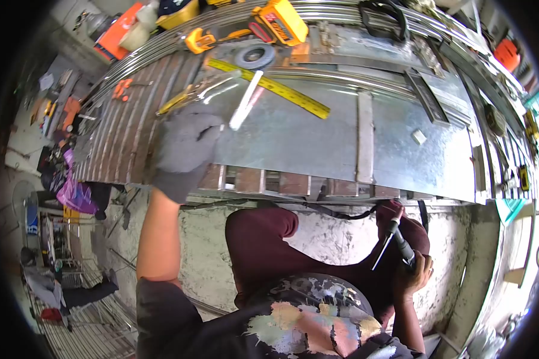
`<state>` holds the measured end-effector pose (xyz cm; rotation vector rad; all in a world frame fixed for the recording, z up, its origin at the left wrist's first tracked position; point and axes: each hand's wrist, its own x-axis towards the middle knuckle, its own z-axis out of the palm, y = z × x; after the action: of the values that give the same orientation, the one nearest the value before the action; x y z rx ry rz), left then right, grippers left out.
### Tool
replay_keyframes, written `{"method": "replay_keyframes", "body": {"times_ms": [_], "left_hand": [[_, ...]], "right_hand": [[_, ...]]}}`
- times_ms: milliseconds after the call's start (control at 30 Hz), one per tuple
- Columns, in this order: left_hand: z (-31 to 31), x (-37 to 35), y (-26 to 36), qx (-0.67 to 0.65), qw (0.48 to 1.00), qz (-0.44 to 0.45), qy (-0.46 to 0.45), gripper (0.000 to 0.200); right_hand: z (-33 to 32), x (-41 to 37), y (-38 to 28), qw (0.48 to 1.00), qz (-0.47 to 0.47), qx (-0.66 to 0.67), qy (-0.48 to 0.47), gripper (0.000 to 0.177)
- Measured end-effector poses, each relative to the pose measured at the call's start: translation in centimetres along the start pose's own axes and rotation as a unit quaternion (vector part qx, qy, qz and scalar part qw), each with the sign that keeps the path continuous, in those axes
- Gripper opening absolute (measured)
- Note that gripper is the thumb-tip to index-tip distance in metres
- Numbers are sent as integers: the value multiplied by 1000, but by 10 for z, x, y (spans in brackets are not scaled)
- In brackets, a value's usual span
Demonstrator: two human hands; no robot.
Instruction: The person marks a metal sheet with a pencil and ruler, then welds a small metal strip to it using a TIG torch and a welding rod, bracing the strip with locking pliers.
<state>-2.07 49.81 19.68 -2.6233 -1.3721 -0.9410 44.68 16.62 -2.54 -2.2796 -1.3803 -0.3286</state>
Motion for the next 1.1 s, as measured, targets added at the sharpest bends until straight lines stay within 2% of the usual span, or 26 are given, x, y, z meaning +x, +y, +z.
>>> {"method": "replay_keyframes", "body": {"times_ms": [100, 133, 233, 333, 533, 667, 833, 867, 900, 967, 1067, 1100], "left_hand": [[-2, 4, 6, 2, 999, -37, -32, 9], [-1, 3, 3, -39, 998, -40, -42, 8], [-6, -14, 40, -62, 988, -137, -28, 9], [2, -33, 67, -47, 993, -108, -16, 12], [24, -16, 116, -67, 988, -75, -115, 19], [38, -1, 130, 41, 989, -10, -145, 19], [42, -12, 100, -137, 986, -30, -94, 24], [40, -17, 94, -198, 976, -64, -63, 26], [39, -21, 89, -259, 961, -94, -28, 28], [52, -25, 84, -431, 873, -210, 85, 31], [58, -27, 71, -542, 810, -185, 122, 30], [63, -27, 68, -530, 826, -150, 120, 30]], "right_hand": [[-3, -4, 4, 1000, 12, -20, 0, 34], [-6, -6, 5, 999, 24, -27, -6, 36], [-16, -4, 3, 999, 42, -26, -5, 39], [-18, -4, 11, 998, 47, -40, 8, 40], [-14, -5, 21, 998, 57, -40, 8, 39], [-7, -7, 27, 997, 51, -63, 7, 33], [-7, 0, 16, 998, 28, -57, 25, 29], [-6, 0, 18, 997, 23, -65, 21, 31], [-4, -4, 22, 997, 35, -68, 12, 31], [-3, -4, 22, 997, 33, -67, 19, 31], [-6, -3, 23, 998, 13, -54, 16, 31], [-5, -3, 23, 999, 9, -50, 14, 30]]}}
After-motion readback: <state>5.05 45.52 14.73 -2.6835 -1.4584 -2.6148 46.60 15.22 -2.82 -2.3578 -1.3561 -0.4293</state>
